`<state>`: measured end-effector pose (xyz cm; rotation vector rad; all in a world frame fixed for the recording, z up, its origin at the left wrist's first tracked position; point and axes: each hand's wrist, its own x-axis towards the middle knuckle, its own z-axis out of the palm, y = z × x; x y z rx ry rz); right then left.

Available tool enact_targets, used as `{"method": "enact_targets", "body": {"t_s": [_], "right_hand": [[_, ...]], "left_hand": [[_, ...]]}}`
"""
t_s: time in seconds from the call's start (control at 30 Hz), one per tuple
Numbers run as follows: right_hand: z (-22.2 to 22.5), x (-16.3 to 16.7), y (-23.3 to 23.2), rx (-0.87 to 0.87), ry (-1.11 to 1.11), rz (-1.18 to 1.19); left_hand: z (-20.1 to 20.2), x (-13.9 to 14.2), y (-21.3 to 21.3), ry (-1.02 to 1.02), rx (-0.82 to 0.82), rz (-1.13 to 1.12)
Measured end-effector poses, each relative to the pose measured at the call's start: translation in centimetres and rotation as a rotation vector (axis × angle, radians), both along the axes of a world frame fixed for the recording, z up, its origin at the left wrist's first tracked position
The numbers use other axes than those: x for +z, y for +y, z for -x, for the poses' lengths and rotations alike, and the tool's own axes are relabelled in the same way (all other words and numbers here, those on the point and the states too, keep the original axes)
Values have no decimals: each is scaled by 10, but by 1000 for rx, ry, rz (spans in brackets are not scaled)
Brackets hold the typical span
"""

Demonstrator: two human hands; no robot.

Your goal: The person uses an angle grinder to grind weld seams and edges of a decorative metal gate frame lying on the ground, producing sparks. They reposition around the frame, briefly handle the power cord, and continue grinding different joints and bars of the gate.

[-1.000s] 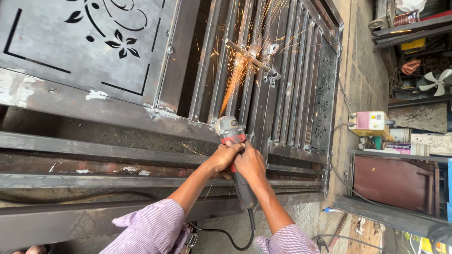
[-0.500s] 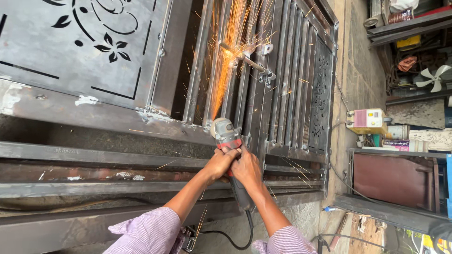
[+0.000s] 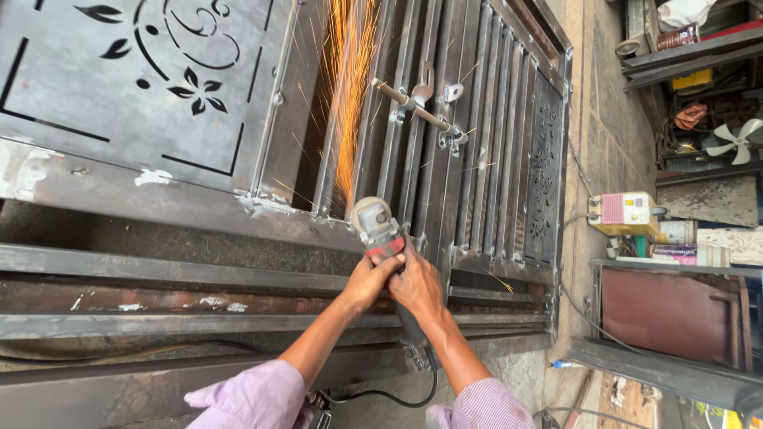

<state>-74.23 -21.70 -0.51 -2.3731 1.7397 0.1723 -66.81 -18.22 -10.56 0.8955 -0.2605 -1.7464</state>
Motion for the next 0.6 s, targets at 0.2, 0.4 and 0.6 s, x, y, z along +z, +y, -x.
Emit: {"method": "enact_targets", "body": {"t_s": [0.2,0.4,0.6], "right_hand": [[11,-9,-2,-50,48,-41],[24,-19,-5,49,7,0],[35,-32,-12,129,-13,30]], "left_hand": [[-6,1,3,144,-171,-208],[-3,2,3,146,-158,-233],[7,-15,2,122,63,-29]]}}
